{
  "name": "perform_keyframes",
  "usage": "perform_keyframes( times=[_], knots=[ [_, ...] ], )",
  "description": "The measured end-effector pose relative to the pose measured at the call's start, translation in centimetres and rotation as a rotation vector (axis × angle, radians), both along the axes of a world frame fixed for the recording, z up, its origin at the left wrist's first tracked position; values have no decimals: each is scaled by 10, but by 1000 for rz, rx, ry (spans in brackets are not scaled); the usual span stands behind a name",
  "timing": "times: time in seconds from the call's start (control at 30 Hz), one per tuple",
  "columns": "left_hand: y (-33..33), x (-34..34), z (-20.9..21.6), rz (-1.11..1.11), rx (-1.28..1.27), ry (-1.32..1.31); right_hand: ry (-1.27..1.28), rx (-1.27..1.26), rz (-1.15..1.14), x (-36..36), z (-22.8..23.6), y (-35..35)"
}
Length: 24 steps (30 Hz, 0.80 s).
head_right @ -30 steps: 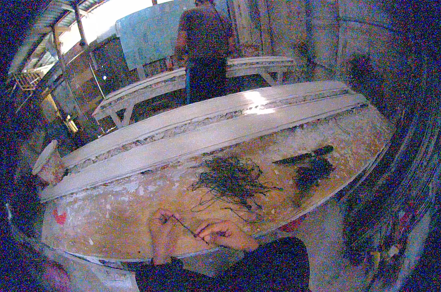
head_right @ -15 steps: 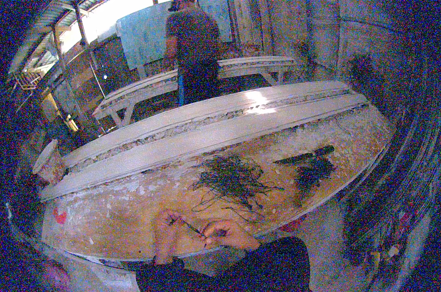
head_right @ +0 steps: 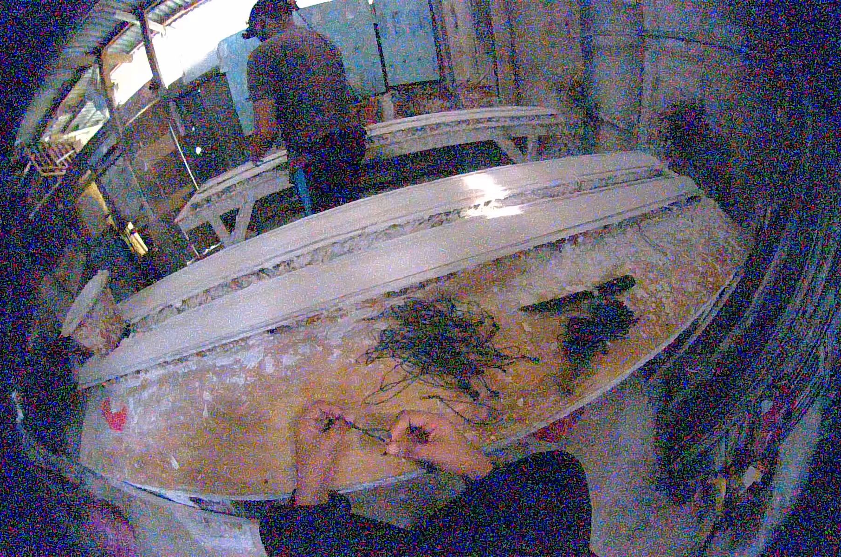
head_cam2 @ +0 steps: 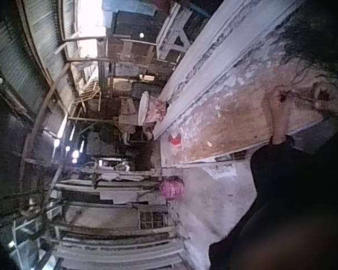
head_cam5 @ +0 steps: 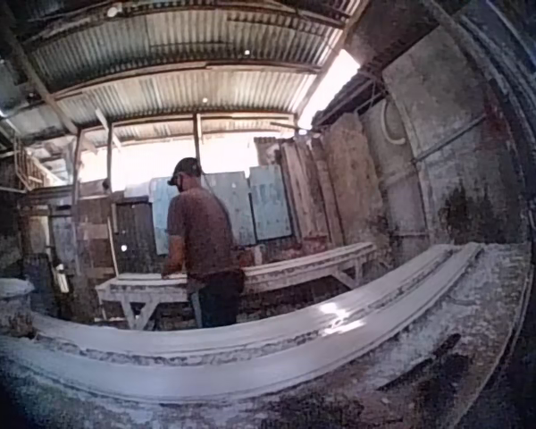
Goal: The person sits at a workbench and repeatedly picks up black cable ties, loops them, and tightens them by hand. A coworker in the background works on a long white panel. The person continues handling individual ties throughout the clip.
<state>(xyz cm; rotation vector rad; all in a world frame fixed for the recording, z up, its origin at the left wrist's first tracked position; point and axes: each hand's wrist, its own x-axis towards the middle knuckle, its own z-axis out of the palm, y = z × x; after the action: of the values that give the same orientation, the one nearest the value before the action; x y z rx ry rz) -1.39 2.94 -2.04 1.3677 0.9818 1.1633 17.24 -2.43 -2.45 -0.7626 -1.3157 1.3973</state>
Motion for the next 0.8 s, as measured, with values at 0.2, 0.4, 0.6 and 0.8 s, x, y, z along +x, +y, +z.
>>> perform_keyframes(
  times=[0.2,0.4,0.6,0.8],
  knots=[
    [1,0,1,-26,-32,-94,-21,-25,-47,-1,-2,0],
    [0,2,1,17,28,-56,-29,-5,-39,-1,-1,0],
    [-1,1,3,-7,-6,-46,-34,-33,-45,-1,0,0],
    [-1,1,4,-39,-7,-92,-62,-54,-61,0,1,-1]
  ],
)
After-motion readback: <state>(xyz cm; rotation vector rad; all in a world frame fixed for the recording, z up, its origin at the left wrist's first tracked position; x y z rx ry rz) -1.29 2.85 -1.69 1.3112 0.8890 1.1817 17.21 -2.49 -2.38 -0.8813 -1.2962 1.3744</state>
